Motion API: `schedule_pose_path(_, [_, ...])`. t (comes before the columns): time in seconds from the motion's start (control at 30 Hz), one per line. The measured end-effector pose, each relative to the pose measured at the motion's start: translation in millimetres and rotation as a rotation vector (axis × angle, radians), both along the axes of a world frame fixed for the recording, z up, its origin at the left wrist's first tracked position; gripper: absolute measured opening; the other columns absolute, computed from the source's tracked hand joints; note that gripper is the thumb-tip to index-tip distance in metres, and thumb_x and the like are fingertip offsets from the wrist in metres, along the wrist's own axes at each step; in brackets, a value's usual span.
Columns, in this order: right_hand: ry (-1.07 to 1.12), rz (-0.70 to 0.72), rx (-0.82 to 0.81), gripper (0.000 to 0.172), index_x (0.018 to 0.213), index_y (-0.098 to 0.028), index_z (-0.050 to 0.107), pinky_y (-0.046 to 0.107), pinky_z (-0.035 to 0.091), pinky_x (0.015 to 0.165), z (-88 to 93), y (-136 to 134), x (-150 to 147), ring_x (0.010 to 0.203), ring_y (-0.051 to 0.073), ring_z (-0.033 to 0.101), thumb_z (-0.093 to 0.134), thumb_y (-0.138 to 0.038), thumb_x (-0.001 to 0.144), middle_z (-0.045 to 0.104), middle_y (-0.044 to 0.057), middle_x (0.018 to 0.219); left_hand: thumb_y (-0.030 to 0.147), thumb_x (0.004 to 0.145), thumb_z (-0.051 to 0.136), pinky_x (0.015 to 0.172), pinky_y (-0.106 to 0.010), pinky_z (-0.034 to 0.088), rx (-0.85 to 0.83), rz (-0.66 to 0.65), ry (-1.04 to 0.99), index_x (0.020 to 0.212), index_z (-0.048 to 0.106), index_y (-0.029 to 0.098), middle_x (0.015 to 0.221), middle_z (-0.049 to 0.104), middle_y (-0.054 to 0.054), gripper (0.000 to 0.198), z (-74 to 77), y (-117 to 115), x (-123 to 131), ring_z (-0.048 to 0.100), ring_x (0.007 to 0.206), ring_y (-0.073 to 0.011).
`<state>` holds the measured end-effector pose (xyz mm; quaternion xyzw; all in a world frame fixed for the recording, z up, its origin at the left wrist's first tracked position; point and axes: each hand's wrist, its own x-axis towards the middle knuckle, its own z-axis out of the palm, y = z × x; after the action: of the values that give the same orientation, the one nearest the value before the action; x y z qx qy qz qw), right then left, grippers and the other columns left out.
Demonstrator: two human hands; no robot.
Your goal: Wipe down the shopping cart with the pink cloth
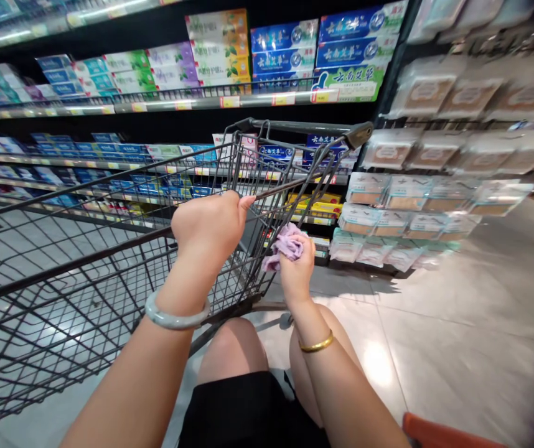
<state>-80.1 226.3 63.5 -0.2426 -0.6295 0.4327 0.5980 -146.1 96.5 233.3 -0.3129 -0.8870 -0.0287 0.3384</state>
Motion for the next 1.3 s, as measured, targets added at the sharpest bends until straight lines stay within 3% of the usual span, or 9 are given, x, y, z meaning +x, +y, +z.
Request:
schedule_pose_path(0.1, [-0.009,-0.027,0.08,0.026,0.098,-0.022,0.065,0.038,0.043,0.103,2.9,1.4,1.5,0.112,0.021,0.056,0.062,-0.014,0.073,0.061,0.004,0.107,0.063,0.099,0.003,0.061,-0.035,0.032,0.002,0.001,-0.015,0.093,0.073,0.018,0.08,0.072,-0.017,0.083,0.3,0.0,0.5,0.065,0.071,-0.0289])
schedule_pose_path(0.27, [0.02,-0.037,0.017,0.028,0.097,-0.021,0.062,0.037,0.046,0.099,1.5,3.2,0.2,0.104,0.019,0.058,0.059,-0.012,0.071,0.06,0.003,0.104,0.063,0.1,0.004,0.063,-0.035,0.033,0.004,-0.004,-0.022,0.095,0.073,0.018,0.08,0.071,-0.017,0.083,0.5,0.0,1.4,0.065,0.071,-0.0302])
schedule_pose_path(0.5, [-0.007,0.058,0.249,0.026,0.099,-0.023,0.066,0.039,0.048,0.099,-1.5,-23.4,0.2,0.11,0.021,0.057,0.063,-0.011,0.076,0.057,0.007,0.113,0.064,0.1,0.007,0.06,-0.034,0.028,0.002,0.0,-0.027,0.089,0.07,0.018,0.078,0.07,-0.017,0.078,0.5,-2.2,-0.3,0.064,0.068,-0.0298])
schedule_pose_path(0.73, [-0.059,0.044,0.245,0.023,0.096,-0.021,0.063,0.039,0.049,0.096,-5.4,-20.7,-2.0,0.104,0.02,0.057,0.061,-0.01,0.077,0.058,0.007,0.108,0.053,0.103,0.016,0.068,-0.038,0.032,0.002,-0.07,0.039,0.104,0.066,0.019,0.089,0.071,-0.015,0.06,-3.5,-5.7,0.3,0.065,0.082,-0.0306])
schedule_pose_path(0.93, [-0.004,0.067,0.458,0.027,0.099,-0.023,0.064,0.041,0.052,0.097,-3.7,-41.3,0.8,0.109,0.022,0.057,0.06,-0.008,0.076,0.056,0.008,0.113,0.049,0.104,0.022,0.065,-0.037,0.029,0.027,-0.095,0.055,0.097,0.065,0.018,0.085,0.07,-0.014,0.053,-6.4,-6.0,-4.4,0.065,0.079,-0.0295])
schedule_pose_path(1.13, [-0.023,0.289,0.724,0.017,0.096,-0.023,0.067,0.035,0.051,0.092,-4.2,-75.8,-7.1,0.106,0.021,0.058,0.068,-0.014,0.082,0.063,0.007,0.109,0.051,0.104,0.025,0.062,-0.035,0.026,0.036,-0.089,0.105,0.093,0.064,0.018,0.079,0.069,-0.011,0.052,-8.7,-6.5,-8.0,0.064,0.074,-0.0279])
schedule_pose_path(1.3, [-0.039,0.102,0.527,0.027,0.098,-0.022,0.067,0.041,0.05,0.093,-10.5,-49.7,-7.5,0.107,0.024,0.054,0.064,-0.008,0.076,0.056,0.009,0.113,0.049,0.104,0.028,0.061,-0.035,0.025,0.037,-0.096,0.103,0.092,0.063,0.018,0.079,0.069,-0.011,0.048,-8.8,-8.0,-9.3,0.065,0.073,-0.0281])
